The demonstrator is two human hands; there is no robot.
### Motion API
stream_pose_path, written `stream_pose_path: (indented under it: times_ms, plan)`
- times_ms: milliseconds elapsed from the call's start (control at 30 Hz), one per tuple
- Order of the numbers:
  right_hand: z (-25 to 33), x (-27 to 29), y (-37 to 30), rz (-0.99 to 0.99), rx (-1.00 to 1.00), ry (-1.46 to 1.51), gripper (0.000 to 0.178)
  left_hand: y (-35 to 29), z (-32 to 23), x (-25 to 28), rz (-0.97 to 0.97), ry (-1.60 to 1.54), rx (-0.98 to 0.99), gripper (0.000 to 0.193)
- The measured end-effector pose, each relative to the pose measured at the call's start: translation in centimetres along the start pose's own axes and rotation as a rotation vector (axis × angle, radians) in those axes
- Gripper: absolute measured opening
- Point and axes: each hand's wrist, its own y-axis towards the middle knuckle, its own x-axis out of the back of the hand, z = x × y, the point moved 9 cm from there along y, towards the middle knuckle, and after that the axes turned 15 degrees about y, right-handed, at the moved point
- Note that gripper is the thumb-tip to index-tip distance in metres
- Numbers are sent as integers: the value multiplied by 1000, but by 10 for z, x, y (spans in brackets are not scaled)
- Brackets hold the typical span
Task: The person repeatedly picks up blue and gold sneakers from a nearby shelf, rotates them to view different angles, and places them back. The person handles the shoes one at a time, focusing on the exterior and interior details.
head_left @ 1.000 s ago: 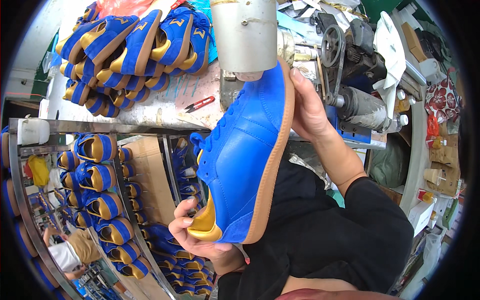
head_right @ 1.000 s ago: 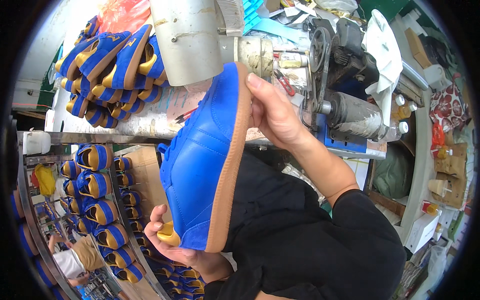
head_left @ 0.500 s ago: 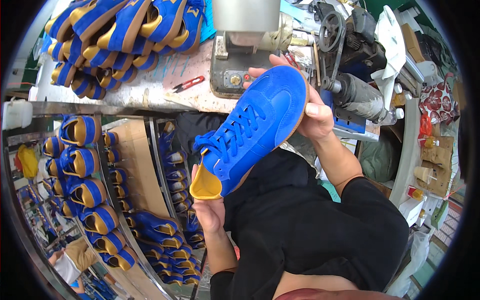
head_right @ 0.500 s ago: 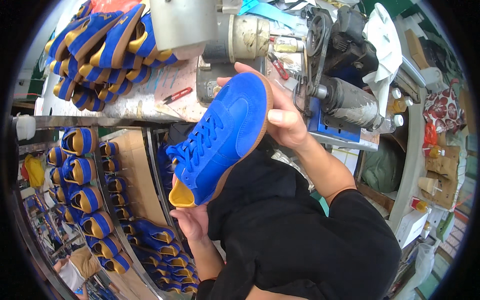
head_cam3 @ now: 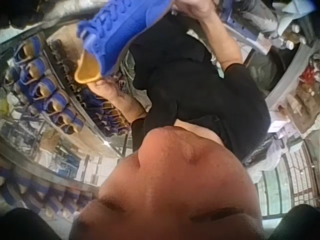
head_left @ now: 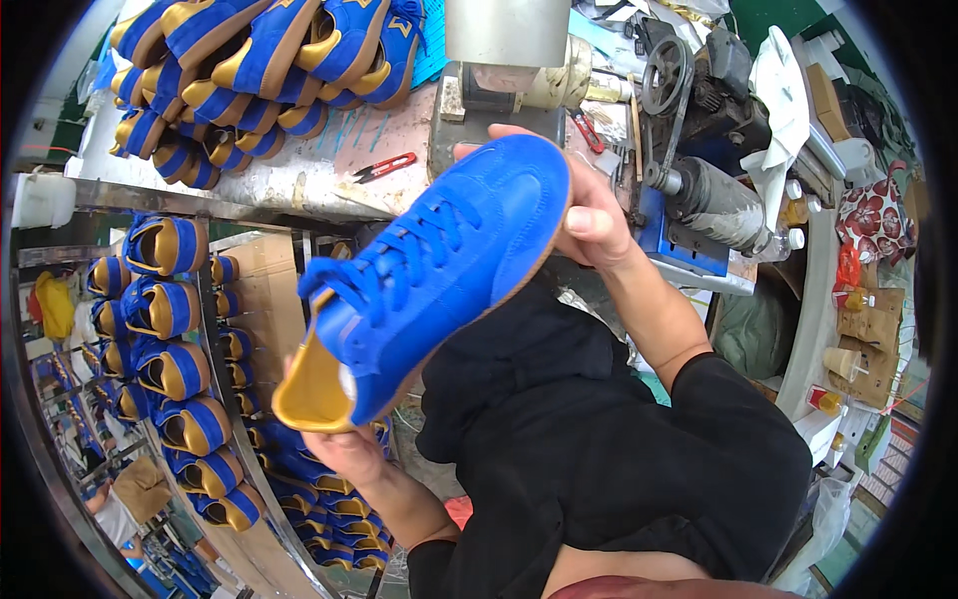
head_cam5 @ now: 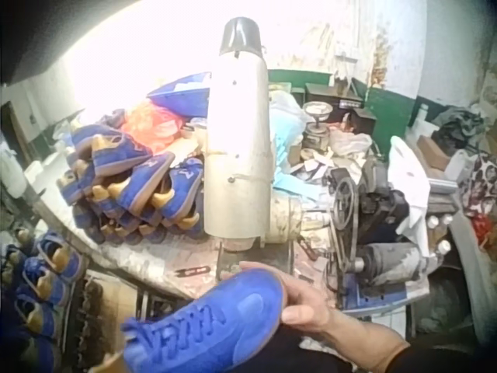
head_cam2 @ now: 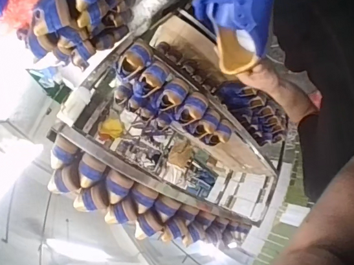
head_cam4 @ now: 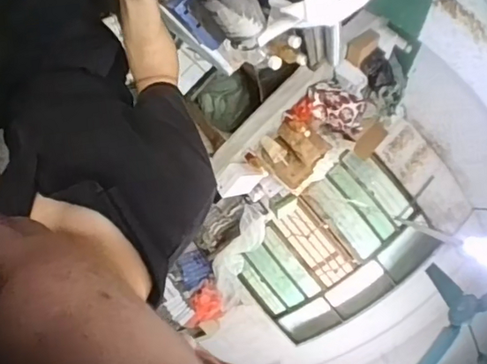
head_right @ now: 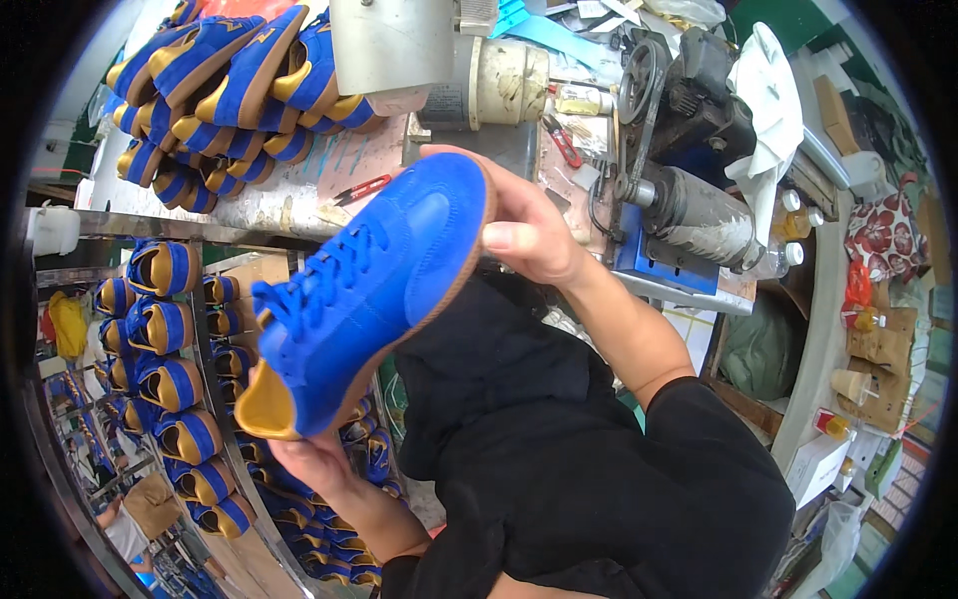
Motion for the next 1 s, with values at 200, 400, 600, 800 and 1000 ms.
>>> stream_pose_path:
  times_ms: [200,400,600,800,1000]
  plan:
    - [-5,-8,15,77,16,2,81,41,-29,25,1,-21,-156,80]
    - [1,0,20,-18,30,-14,92,69,-50,12,41,72,-237,75]
    - [25,5,11,-39,109,-36,85,83,-54,-10,70,37,-150,96]
    - [31,4,13,-52,131,-63,82,88,-42,-5,115,-2,-194,71]
    - [20,6,22,-16,110,-37,73,88,-33,7,109,-5,-170,68]
